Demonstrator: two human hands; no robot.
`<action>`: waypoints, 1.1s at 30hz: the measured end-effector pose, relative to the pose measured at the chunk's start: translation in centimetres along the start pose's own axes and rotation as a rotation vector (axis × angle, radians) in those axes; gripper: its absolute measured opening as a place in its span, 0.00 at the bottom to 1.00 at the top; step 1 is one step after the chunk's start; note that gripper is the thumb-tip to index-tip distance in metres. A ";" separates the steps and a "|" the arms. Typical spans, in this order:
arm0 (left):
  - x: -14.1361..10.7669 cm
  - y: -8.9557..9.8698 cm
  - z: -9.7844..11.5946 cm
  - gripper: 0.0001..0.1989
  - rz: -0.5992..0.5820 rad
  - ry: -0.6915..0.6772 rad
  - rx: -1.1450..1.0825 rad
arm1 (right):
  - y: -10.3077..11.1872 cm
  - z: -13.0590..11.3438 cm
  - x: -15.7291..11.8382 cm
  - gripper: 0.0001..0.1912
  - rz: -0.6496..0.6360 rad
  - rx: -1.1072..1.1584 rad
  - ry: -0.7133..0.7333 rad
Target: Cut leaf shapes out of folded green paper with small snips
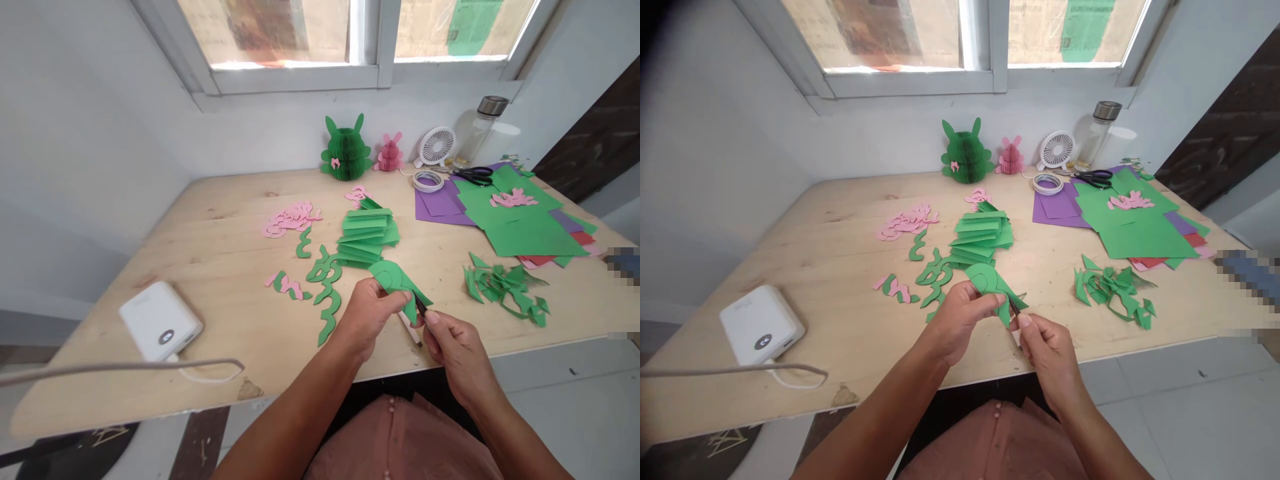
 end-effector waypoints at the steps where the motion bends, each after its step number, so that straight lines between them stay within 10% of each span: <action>1: 0.0 0.0 0.0 0.02 0.000 0.001 0.008 | 0.0 0.0 0.0 0.23 -0.001 -0.004 0.002; 33: -0.2 1.0 -0.9 0.08 0.015 0.045 0.051 | -0.1 1.0 0.0 0.23 -0.034 0.028 -0.069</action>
Point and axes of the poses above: each hand's wrist, its own x-axis towards the middle knuckle, its own y-axis out of the back of the hand, z = x × y, the point moved 4 cm from there along x, towards the middle knuckle, and after that the axes turned 12 degrees about -y, right-handed, at the moved point
